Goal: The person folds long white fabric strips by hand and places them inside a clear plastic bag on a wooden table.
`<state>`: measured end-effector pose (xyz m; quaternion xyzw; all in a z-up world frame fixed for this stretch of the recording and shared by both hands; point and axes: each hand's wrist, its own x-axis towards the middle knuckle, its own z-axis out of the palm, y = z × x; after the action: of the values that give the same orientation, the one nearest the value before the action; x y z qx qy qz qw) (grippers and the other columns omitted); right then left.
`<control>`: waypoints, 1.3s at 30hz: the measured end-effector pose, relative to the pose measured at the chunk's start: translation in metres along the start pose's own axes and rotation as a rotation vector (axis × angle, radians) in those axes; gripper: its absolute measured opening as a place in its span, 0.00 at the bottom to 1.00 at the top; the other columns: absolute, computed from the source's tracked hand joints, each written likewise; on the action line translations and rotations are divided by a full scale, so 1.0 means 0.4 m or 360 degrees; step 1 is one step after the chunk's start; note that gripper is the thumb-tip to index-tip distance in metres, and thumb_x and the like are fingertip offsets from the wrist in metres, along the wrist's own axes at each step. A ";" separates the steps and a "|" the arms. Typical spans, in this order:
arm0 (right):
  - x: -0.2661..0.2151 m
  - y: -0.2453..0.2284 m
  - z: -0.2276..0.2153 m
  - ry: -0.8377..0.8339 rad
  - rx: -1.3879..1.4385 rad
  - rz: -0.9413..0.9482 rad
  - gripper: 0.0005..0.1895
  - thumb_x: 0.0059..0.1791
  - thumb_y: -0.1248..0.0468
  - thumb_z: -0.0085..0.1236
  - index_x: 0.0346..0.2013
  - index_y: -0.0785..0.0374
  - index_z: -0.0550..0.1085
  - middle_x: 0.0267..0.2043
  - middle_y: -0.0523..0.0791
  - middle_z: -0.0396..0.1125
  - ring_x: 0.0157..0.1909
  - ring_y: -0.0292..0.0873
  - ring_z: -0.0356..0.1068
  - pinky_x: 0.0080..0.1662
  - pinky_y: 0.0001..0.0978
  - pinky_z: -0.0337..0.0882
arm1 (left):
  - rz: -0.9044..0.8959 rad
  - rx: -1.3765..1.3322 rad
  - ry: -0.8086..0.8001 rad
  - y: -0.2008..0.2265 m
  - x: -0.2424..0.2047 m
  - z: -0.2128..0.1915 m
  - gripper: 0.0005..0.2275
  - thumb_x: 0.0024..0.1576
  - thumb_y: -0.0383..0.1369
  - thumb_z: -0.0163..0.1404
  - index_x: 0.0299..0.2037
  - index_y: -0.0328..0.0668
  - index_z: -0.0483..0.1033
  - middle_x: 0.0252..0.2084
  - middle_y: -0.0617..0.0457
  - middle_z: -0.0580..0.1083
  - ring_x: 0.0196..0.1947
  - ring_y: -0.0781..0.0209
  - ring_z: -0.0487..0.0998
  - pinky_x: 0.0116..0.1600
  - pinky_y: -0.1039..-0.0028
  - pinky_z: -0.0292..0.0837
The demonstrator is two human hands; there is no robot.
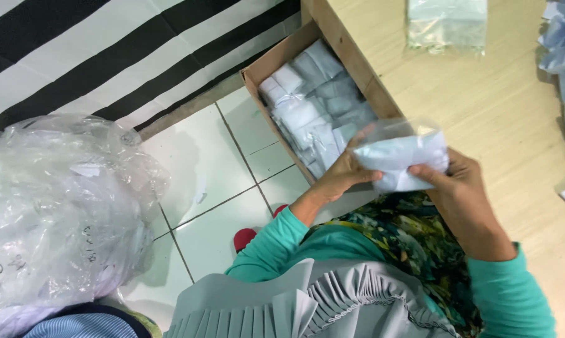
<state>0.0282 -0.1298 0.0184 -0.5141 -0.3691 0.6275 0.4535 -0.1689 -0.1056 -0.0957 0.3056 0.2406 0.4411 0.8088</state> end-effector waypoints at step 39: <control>0.190 0.345 0.011 0.0082 -0.1637 -0.1253 0.12 0.55 0.65 0.52 0.51 0.55 0.79 0.64 0.52 0.67 0.60 0.59 0.70 0.48 0.53 0.76 | 0.0349 0.2587 0.1260 -0.122 0.260 -0.434 0.25 0.52 0.35 0.59 0.62 0.60 0.72 0.74 0.37 0.55 0.74 0.23 0.50 0.69 0.28 0.39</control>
<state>-0.0068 -0.1015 -0.1327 -0.5067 -0.7725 0.1449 0.3543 -0.2042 0.0122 -0.2635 0.6290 0.7071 0.2828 0.1559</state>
